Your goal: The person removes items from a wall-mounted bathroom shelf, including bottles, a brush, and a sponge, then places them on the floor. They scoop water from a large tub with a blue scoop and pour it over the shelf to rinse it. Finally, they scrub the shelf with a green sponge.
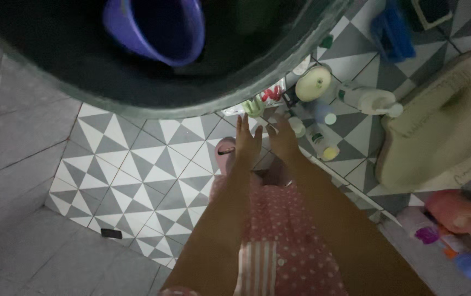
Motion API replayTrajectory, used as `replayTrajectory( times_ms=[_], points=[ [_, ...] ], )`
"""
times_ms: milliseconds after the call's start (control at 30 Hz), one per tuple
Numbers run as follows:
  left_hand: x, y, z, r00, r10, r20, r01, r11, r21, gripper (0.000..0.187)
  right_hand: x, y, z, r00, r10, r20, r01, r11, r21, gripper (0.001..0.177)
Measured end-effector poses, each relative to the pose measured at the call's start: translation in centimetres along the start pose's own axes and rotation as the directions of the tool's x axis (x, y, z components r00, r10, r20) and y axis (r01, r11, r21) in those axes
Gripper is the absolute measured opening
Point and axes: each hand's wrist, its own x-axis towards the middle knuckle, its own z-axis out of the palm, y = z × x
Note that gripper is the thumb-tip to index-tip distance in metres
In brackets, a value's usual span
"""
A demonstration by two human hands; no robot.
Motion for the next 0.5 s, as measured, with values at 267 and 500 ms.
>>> replayTrajectory(
  times_ms=[267,500],
  points=[
    [-6.5,10.1,-6.7,0.98,0.125,-0.153,-0.137,0.988,-0.071,0.076,-6.4,-6.3,-2.8,0.982,-0.169,-0.089,0.161,0.983,-0.086,0.055],
    [-12.6,14.9,-12.8,0.936,0.189,-0.296,-0.223,0.971,-0.084,0.077,-10.0,-13.3,-6.7,0.934,-0.352,-0.066,0.335,0.923,-0.192,0.055]
  ],
)
